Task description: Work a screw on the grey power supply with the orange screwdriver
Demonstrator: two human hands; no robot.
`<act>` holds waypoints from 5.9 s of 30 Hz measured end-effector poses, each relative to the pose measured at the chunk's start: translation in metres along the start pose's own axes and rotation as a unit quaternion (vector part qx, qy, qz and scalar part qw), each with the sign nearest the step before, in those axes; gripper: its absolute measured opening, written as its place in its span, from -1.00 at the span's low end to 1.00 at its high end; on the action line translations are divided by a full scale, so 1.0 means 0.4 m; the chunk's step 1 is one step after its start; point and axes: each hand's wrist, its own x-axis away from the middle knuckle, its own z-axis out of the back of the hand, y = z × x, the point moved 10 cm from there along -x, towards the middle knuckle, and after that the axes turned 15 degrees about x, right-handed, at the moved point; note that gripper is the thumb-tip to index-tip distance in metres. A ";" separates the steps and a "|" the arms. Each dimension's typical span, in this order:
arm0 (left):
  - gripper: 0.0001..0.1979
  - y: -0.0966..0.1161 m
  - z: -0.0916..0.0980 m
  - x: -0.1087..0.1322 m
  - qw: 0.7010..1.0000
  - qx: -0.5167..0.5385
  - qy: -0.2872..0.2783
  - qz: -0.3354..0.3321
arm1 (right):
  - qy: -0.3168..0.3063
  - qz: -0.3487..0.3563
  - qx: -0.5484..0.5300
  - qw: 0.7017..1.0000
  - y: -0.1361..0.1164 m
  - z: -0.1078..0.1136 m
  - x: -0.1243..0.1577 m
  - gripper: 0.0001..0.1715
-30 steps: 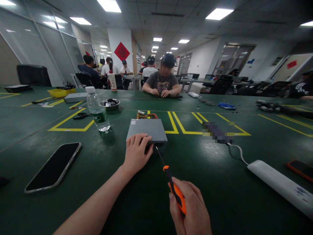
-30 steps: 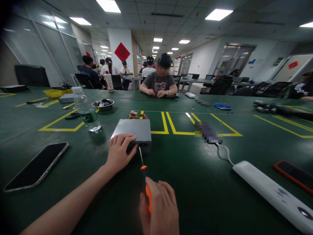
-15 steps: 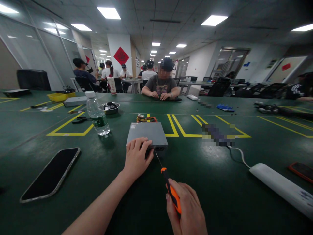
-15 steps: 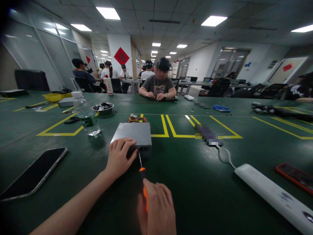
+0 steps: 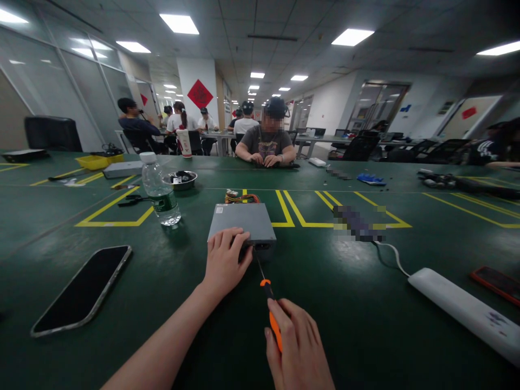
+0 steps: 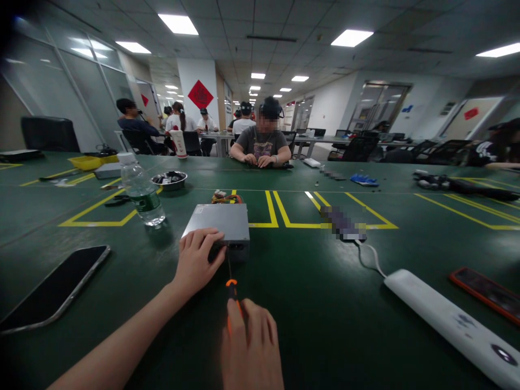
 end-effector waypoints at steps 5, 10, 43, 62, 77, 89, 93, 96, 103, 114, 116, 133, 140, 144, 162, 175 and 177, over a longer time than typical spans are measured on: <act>-0.76 0.001 0.002 0.001 1.000 -0.005 -0.002 -0.002 | 0.017 0.000 -0.012 1.000 -0.003 0.035 -0.025 -0.66; -0.75 0.000 -0.003 0.001 1.000 -0.004 -0.009 -0.003 | 0.039 -0.041 -0.024 0.998 0.043 0.062 -0.051 -0.71; -0.76 0.002 0.002 0.000 1.000 0.000 0.006 -0.006 | 0.032 0.037 0.011 0.999 -0.034 0.046 -0.036 -0.62; -0.75 -0.002 -0.002 0.000 1.000 -0.005 -0.009 0.005 | -0.016 -0.053 -0.041 0.998 0.040 0.008 -0.007 -0.66; -0.76 0.000 -0.002 0.000 1.000 -0.005 0.004 -0.004 | -0.022 -0.079 -0.057 0.995 0.059 0.001 -0.012 -0.66; -0.75 -0.006 -0.006 0.002 1.000 0.003 -0.006 -0.001 | -0.012 -0.071 -0.068 0.995 0.034 0.017 -0.006 -0.67; -0.76 -0.007 -0.005 0.001 1.000 0.005 -0.003 0.001 | -0.032 -0.053 -0.061 0.996 0.036 -0.002 -0.004 -0.61; -0.76 -0.007 -0.005 0.001 1.000 0.005 -0.002 -0.002 | -0.018 -0.056 -0.046 0.997 0.003 0.004 -0.002 -0.62; -0.76 -0.012 -0.006 0.000 1.000 0.005 -0.005 0.000 | -0.021 -0.073 -0.098 0.992 0.013 0.016 -0.005 -0.67; -0.77 -0.012 -0.007 -0.001 1.000 0.007 -0.011 -0.004 | -0.148 -0.130 -0.156 0.968 0.048 -0.096 0.021 -0.63; -0.77 -0.011 -0.005 -0.001 1.000 0.007 -0.009 -0.002 | -0.203 -0.173 -0.228 0.936 0.053 -0.123 0.032 -0.65; -0.77 -0.011 -0.008 -0.004 1.000 -0.003 -0.010 -0.012 | -0.303 -0.526 -0.672 0.424 0.000 -0.197 0.047 -0.75; -0.78 -0.022 -0.015 -0.019 1.000 -0.005 -0.020 -0.008 | -0.332 -0.526 -0.678 0.391 -0.023 -0.224 0.044 -0.79; -0.78 -0.029 -0.015 -0.021 1.000 0.005 -0.013 -0.007 | -0.338 -0.512 -0.677 0.407 -0.007 -0.252 0.053 -0.74; -0.78 -0.027 -0.016 -0.017 1.000 -0.003 0.002 -0.018 | -0.352 -0.491 -0.709 0.365 -0.020 -0.257 0.048 -0.50; -0.78 -0.028 -0.018 -0.018 1.000 0.000 -0.003 -0.019 | -0.353 -0.502 -0.712 0.341 -0.032 -0.250 0.050 -0.53; -0.78 -0.027 -0.018 -0.019 1.000 -0.001 -0.005 -0.020 | -0.355 -0.512 -0.707 0.335 -0.029 -0.248 0.059 -0.56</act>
